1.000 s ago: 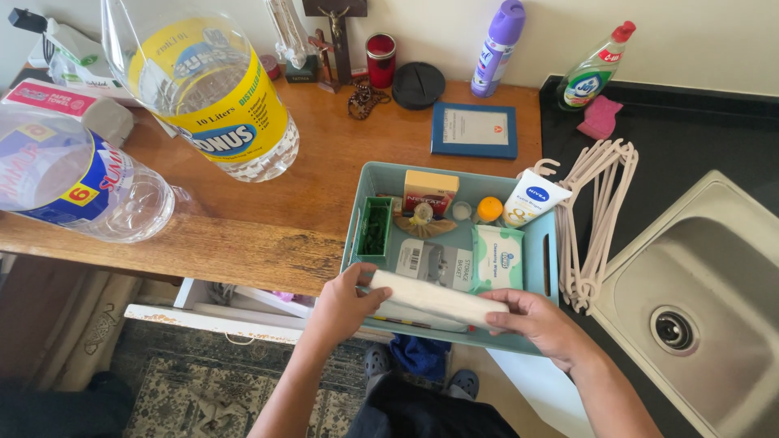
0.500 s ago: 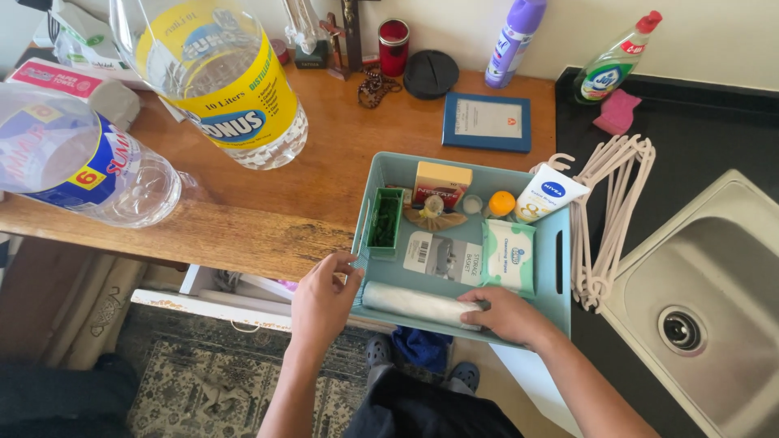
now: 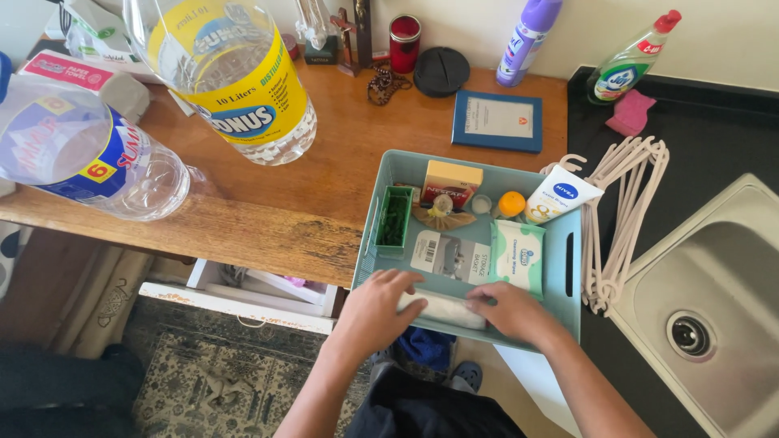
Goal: Organize household products into a storage tray and tidy hangers into a desk drawer.
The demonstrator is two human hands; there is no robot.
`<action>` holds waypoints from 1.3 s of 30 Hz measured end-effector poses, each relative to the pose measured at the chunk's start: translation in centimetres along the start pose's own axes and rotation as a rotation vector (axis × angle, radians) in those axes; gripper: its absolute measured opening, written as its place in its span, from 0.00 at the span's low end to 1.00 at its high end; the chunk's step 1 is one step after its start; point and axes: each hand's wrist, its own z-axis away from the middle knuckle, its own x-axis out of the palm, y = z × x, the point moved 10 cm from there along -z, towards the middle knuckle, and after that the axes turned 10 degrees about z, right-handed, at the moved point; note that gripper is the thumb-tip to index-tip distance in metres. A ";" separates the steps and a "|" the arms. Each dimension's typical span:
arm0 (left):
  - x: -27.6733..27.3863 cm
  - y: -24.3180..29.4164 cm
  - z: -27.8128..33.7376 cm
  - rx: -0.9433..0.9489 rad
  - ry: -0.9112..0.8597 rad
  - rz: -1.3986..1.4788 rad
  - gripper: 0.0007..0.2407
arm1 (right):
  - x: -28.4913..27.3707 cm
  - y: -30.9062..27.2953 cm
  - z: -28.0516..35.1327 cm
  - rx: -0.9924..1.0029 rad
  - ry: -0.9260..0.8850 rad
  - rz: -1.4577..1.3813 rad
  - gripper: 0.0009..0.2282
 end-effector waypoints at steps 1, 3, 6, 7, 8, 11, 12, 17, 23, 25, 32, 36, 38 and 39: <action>0.6 -0.4 -0.4 0.000 -0.001 0.000 0.14 | 0.2 0.6 -0.2 0.001 0.000 -0.001 0.16; 4.0 -1.3 -1.0 -0.021 -0.215 -0.107 0.16 | -0.7 1.1 -0.6 -0.062 0.118 0.058 0.15; 7.8 -3.2 -2.5 -0.033 -0.348 -0.212 0.16 | -0.7 0.9 -0.5 -0.113 0.139 0.123 0.13; 8.3 -3.7 -3.2 -0.028 -0.351 -0.214 0.16 | -0.7 1.1 -0.7 -0.111 0.143 0.120 0.13; 9.0 -4.3 -3.8 -0.036 -0.369 -0.244 0.15 | -0.5 1.9 -0.9 -0.041 0.128 0.168 0.13; 10.1 -5.3 -4.7 -0.070 -0.420 -0.295 0.15 | -0.1 2.4 -0.7 0.023 0.079 0.239 0.13; 10.4 -5.7 -4.9 -0.097 -0.446 -0.316 0.15 | 0.1 2.2 -0.6 0.011 0.047 0.267 0.13; 10.6 -7.0 -4.6 -0.192 -0.513 -0.307 0.14 | 0.8 3.4 -1.3 0.069 -0.014 0.311 0.21; 10.3 -7.4 -4.5 -0.191 -0.492 -0.263 0.15 | 2.3 7.1 -4.4 0.076 -0.027 0.252 0.29; 9.7 -6.7 -4.2 -0.159 -0.483 -0.270 0.15 | 1.6 7.3 -3.8 0.147 -0.008 0.347 0.31; -0.5 -2.6 -2.3 -0.210 -0.061 -0.038 0.13 | 2.1 6.7 -3.2 0.077 -0.067 0.183 0.32; -4.7 -5.6 -0.1 -0.029 0.469 -0.097 0.16 | 1.7 4.8 -1.8 0.059 -0.119 0.179 0.28; -2.7 -9.3 0.1 -0.016 0.478 -0.063 0.18 | 1.9 4.8 -1.7 0.046 -0.140 0.167 0.28; -1.8 -11.1 0.2 -0.001 0.486 -0.033 0.21 | 2.0 4.6 -1.7 0.032 -0.160 0.152 0.27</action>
